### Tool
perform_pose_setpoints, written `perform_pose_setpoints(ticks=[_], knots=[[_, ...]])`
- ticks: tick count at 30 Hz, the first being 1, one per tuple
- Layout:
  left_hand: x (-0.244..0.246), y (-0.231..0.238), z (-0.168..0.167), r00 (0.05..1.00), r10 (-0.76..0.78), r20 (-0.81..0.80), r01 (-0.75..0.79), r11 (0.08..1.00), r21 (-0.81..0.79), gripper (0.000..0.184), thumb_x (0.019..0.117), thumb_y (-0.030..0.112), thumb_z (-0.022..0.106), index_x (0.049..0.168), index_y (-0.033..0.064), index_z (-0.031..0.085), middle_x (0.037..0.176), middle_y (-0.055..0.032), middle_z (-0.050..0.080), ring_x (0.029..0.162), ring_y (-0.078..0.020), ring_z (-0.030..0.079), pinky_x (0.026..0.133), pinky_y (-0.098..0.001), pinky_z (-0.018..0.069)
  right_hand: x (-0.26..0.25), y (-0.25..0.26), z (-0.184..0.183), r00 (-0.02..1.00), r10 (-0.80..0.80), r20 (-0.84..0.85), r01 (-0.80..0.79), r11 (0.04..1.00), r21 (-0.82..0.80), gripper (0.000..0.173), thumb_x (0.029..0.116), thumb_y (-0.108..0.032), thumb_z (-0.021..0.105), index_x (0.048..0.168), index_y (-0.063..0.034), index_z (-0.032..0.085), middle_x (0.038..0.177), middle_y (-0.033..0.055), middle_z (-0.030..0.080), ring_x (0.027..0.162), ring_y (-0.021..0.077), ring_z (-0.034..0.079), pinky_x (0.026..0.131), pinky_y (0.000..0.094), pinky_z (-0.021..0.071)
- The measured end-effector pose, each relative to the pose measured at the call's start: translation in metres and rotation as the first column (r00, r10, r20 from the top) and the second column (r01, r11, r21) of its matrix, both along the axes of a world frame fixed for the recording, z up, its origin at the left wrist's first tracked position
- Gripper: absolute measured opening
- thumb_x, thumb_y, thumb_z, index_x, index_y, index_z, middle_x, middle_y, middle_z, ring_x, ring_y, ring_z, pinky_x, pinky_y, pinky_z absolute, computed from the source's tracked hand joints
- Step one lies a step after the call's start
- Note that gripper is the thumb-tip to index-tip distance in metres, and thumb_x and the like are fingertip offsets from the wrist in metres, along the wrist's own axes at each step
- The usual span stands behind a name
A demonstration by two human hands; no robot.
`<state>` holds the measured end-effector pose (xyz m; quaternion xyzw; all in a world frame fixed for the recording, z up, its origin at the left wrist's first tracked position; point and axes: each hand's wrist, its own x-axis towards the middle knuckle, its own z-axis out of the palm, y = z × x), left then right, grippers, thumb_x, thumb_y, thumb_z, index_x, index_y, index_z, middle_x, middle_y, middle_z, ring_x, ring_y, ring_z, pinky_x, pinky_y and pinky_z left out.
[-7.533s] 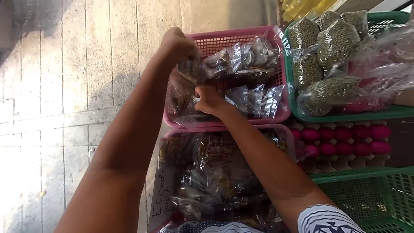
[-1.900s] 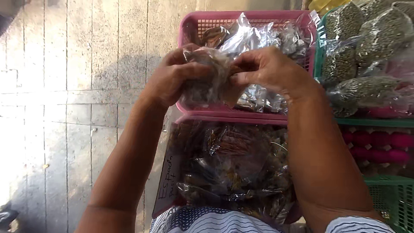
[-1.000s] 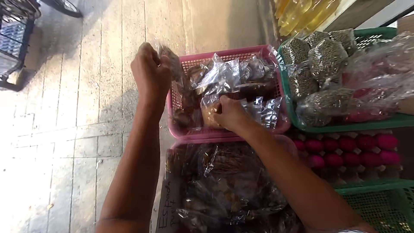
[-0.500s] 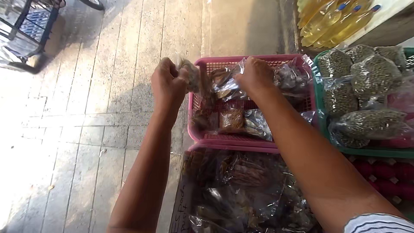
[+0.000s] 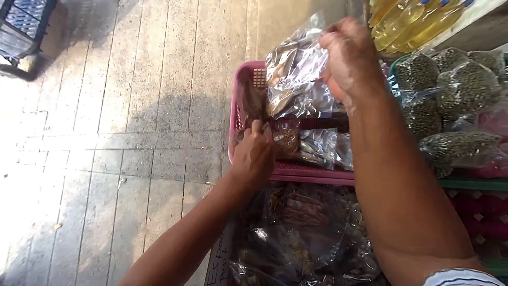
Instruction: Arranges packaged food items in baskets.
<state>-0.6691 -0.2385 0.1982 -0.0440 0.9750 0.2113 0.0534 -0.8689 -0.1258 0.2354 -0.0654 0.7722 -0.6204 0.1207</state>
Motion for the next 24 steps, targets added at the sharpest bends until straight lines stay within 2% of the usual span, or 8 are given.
perform_pose_setpoints(ticks=[2,4,6,9,14,18,21,24], knots=[[-0.005,0.005,-0.003,0.982,-0.072,0.177,0.066,0.997,0.038,0.039,0.0980,0.037,0.063,0.109,-0.0007,0.067,0.115,-0.0190,0.061,0.093,-0.0334,0.068,0.075,-0.0498,0.0603,-0.001,0.018,0.016,0.996,-0.063,-0.060,0.059,0.996,-0.069,0.021,0.1041,-0.017,0.048,0.122,-0.0067,0.055,0.108,0.0058,0.062,0.094,0.0154,0.068,0.080,0.0405,0.0625],[-0.021,-0.005,0.002,0.978,-0.082,0.190,0.075,0.996,0.042,0.057,0.0992,0.056,0.056,0.112,0.0011,0.066,0.110,-0.0187,0.066,0.089,-0.0345,0.070,0.072,-0.0541,0.0588,0.000,0.040,0.026,0.988,-0.135,-0.073,0.123,0.981,-0.148,0.019,0.1032,-0.013,0.047,0.119,-0.0073,0.055,0.107,0.0066,0.064,0.091,0.0192,0.070,0.077,0.0441,0.0641],[-0.049,-0.025,0.007,0.996,-0.031,0.083,0.030,1.000,0.010,0.048,0.1024,0.047,0.054,0.111,0.0011,0.066,0.108,-0.0203,0.067,0.092,-0.0387,0.069,0.073,-0.0596,0.0569,0.008,0.060,0.033,0.979,-0.199,-0.035,0.188,0.961,-0.204,0.018,0.1044,-0.012,0.044,0.120,-0.0069,0.052,0.108,0.0094,0.066,0.088,0.0249,0.073,0.073,0.0486,0.0661],[-0.103,-0.059,0.001,0.998,-0.059,0.004,0.059,0.990,-0.131,0.030,0.0973,0.014,0.057,0.125,0.0038,0.065,0.128,-0.0192,0.063,0.120,-0.0445,0.058,0.086,-0.0651,0.0505,0.022,0.079,0.030,0.976,-0.217,0.030,0.218,0.958,-0.185,0.018,0.1068,-0.014,0.042,0.123,-0.0092,0.048,0.109,0.0095,0.065,0.088,0.0269,0.073,0.073,0.0501,0.0656],[-0.155,-0.070,-0.017,0.915,-0.307,0.263,0.401,0.769,-0.498,0.034,0.0901,0.002,0.065,0.122,0.0113,0.068,0.137,-0.0076,0.060,0.127,-0.0365,0.053,0.106,-0.0655,0.0329,0.038,0.089,0.006,0.983,-0.179,0.032,0.180,0.982,-0.060,0.011,0.1055,-0.017,0.047,0.113,-0.0108,0.052,0.101,0.0046,0.062,0.084,0.0183,0.069,0.071,0.0444,0.0639],[-0.164,-0.066,-0.016,0.856,-0.315,0.410,0.514,0.608,-0.605,0.032,0.0839,0.006,0.073,0.116,0.0058,0.071,0.136,-0.0111,0.059,0.127,-0.0353,0.052,0.108,-0.0604,0.0311,0.045,0.090,-0.005,0.984,-0.166,0.068,0.170,0.983,-0.064,0.011,0.1047,-0.016,0.048,0.113,-0.0105,0.052,0.101,0.0042,0.061,0.086,0.0164,0.068,0.072,0.0424,0.0634],[-0.170,-0.070,-0.014,0.856,-0.297,0.424,0.512,0.605,-0.610,0.035,0.0739,0.019,0.085,0.104,0.0049,0.074,0.138,-0.0100,0.059,0.128,-0.0355,0.051,0.111,-0.0641,0.0282,0.049,0.088,-0.007,0.985,-0.152,0.083,0.159,0.984,-0.084,0.009,0.1045,-0.016,0.050,0.111,-0.0109,0.052,0.101,0.0040,0.061,0.086,0.0155,0.068,0.072,0.0412,0.0633],[-0.167,-0.075,-0.004,0.871,-0.271,0.410,0.473,0.685,-0.554,0.035,0.0719,0.028,0.086,0.102,0.0124,0.078,0.140,-0.0096,0.058,0.131,-0.0383,0.049,0.110,-0.0686,0.0279,0.053,0.082,-0.009,0.986,-0.141,0.087,0.147,0.986,-0.072,0.009,0.1038,-0.016,0.051,0.110,-0.0105,0.055,0.099,0.0036,0.060,0.083,0.0146,0.066,0.069,0.0393,0.0619]])
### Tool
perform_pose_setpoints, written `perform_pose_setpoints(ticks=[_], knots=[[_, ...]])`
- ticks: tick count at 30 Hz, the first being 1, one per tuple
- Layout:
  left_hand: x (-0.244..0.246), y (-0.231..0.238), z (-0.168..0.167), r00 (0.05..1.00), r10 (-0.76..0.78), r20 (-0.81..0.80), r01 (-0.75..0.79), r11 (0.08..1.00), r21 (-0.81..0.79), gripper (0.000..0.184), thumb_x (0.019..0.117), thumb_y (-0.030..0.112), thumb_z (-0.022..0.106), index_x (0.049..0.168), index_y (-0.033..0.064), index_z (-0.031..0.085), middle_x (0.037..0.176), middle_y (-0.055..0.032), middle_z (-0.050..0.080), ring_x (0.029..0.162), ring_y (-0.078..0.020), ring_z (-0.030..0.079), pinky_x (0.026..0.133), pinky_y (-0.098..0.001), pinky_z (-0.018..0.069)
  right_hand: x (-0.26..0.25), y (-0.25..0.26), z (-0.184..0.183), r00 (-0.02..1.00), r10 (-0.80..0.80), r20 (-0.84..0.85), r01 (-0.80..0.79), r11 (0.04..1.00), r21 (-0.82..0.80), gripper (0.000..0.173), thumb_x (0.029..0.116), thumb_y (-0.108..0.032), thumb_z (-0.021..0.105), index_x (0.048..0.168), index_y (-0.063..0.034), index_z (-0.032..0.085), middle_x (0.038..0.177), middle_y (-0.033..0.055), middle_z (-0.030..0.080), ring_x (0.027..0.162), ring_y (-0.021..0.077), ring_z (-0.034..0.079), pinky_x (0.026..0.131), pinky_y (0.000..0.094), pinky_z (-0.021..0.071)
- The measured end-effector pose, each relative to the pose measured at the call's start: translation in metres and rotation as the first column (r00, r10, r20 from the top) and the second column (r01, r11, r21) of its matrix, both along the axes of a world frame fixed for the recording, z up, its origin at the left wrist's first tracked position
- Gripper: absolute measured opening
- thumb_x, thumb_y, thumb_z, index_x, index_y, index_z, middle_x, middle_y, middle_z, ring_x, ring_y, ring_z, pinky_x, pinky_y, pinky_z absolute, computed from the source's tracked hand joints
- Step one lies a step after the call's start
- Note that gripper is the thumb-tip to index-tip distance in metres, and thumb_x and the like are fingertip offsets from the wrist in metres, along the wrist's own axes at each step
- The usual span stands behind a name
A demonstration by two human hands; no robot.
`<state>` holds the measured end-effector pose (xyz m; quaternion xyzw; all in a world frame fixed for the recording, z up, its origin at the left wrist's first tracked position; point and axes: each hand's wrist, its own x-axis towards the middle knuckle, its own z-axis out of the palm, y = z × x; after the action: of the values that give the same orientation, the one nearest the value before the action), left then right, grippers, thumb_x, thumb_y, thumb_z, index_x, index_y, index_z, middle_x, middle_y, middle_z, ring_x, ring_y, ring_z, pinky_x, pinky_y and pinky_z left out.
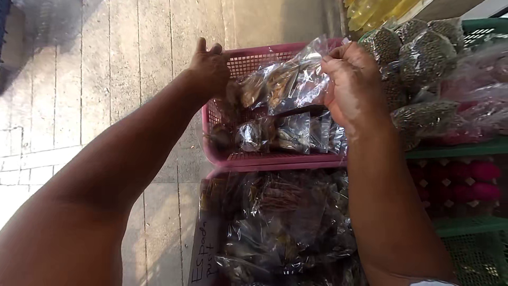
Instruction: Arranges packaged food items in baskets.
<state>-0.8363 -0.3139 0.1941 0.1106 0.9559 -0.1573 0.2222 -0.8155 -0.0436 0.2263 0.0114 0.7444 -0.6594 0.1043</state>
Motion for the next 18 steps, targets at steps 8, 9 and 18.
perform_pose_setpoints(ticks=[8,9,18], knots=[[0.063,-0.011,0.049,0.971,0.240,0.018,-0.193,0.729,0.657,0.014,0.0885,0.003,0.069,0.099,-0.0066,0.068,0.092,-0.0235,0.068,0.088,-0.0407,0.067,0.080,-0.0620,0.0505,0.040,-0.065,-0.013,0.982,0.183,-0.035,-0.167,0.949,0.268,0.020,0.1047,-0.014,0.049,0.117,0.0010,0.053,0.099,0.0127,0.062,0.083,0.0188,0.066,0.071,0.0394,0.0577],[0.075,-0.008,0.048,0.960,0.280,0.001,-0.206,0.704,0.680,0.014,0.0887,0.005,0.069,0.099,-0.0056,0.068,0.090,-0.0216,0.068,0.084,-0.0380,0.068,0.078,-0.0600,0.0521,0.048,-0.076,-0.015,0.977,0.214,-0.024,-0.196,0.931,0.307,0.023,0.1054,-0.013,0.047,0.121,0.0028,0.052,0.101,0.0154,0.064,0.085,0.0224,0.068,0.074,0.0427,0.0585],[0.129,0.016,0.001,0.760,0.649,0.038,-0.414,0.438,0.798,0.075,0.0987,0.063,0.051,0.137,-0.0009,0.050,0.121,-0.0241,0.062,0.105,-0.0387,0.066,0.089,-0.0621,0.0516,0.072,-0.113,-0.047,0.831,0.546,0.108,-0.554,0.792,0.256,0.029,0.1043,-0.005,0.045,0.129,0.0017,0.059,0.119,0.0178,0.067,0.110,0.0252,0.066,0.096,0.0464,0.0528]])
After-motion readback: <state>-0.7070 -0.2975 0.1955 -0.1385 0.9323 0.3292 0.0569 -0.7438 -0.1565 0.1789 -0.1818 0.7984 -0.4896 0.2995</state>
